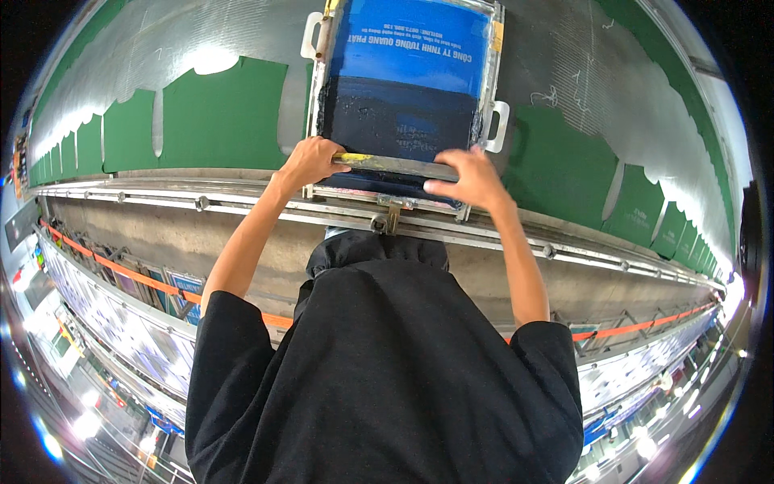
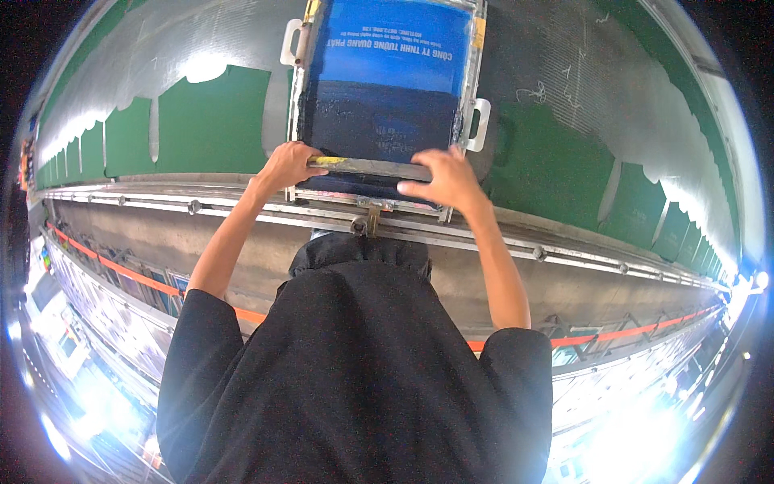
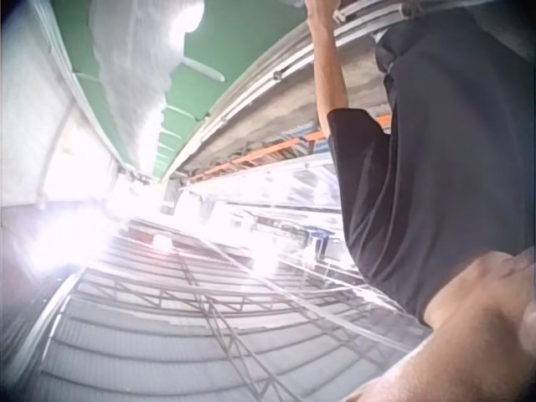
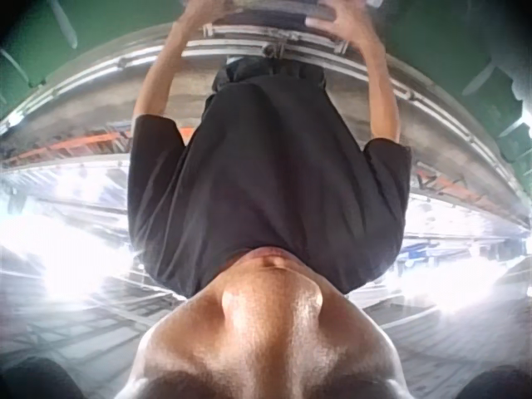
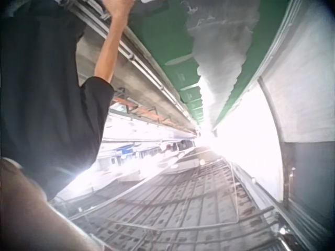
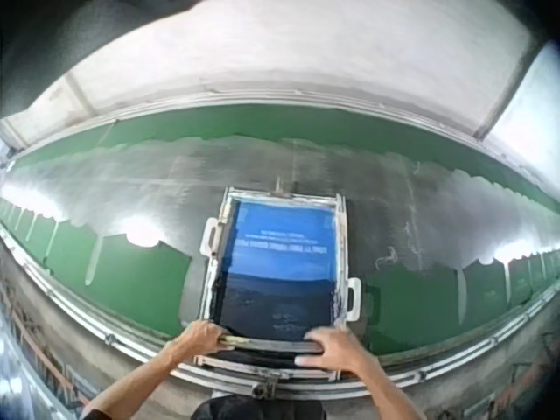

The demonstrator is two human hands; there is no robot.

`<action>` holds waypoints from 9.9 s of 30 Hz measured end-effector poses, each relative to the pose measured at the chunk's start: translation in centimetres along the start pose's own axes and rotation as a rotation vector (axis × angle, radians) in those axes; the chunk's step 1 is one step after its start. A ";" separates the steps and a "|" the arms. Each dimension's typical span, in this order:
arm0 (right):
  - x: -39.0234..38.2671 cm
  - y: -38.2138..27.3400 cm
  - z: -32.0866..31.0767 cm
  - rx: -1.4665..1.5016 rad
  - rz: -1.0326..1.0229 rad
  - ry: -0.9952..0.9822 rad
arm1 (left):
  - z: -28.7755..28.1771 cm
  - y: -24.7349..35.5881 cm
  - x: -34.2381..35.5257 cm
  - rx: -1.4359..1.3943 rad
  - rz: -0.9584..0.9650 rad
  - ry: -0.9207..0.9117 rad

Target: The person repeatedly rolls a squeegee across a screen printing frame to spread ink evenly over the mesh. The person maintains consistent pressure and motion throughout the clip, working on the same frame without changing position.

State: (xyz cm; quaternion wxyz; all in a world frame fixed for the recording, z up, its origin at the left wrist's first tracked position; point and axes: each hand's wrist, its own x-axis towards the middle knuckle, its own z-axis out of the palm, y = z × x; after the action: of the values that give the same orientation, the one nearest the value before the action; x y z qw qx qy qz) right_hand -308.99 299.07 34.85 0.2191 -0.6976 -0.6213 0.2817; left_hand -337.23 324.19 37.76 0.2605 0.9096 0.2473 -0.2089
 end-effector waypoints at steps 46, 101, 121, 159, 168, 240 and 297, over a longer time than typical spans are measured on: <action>-4.5 -4.1 9.1 -0.167 0.361 0.167 | 4.6 -1.1 -3.9 0.021 0.234 0.224; 17.1 -3.5 4.8 0.818 0.566 1.044 | 3.4 -5.0 -10.2 -0.011 0.104 0.460; 39.3 -20.9 21.8 0.208 0.682 0.963 | -8.4 -33.8 -19.9 -0.011 0.046 0.205; 39.8 -31.6 17.3 -0.233 0.295 0.186 | -20.7 -47.0 -9.5 0.185 0.199 0.304; 29.0 -38.1 24.7 -0.168 0.333 0.211 | -12.8 -45.3 -20.4 0.170 0.233 0.264; 70.2 -57.8 39.0 0.433 0.888 1.038 | -25.0 -75.6 -39.2 -0.048 0.138 0.278; 60.4 -73.4 40.6 -0.189 0.369 0.176 | -30.2 -85.9 -38.9 0.274 0.109 0.066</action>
State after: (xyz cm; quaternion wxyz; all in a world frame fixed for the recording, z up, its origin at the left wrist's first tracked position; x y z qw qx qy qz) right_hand -386.42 366.80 45.43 0.1507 -0.8387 -0.4854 0.1955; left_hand -408.42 392.01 49.19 0.1364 0.9551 0.1753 -0.1963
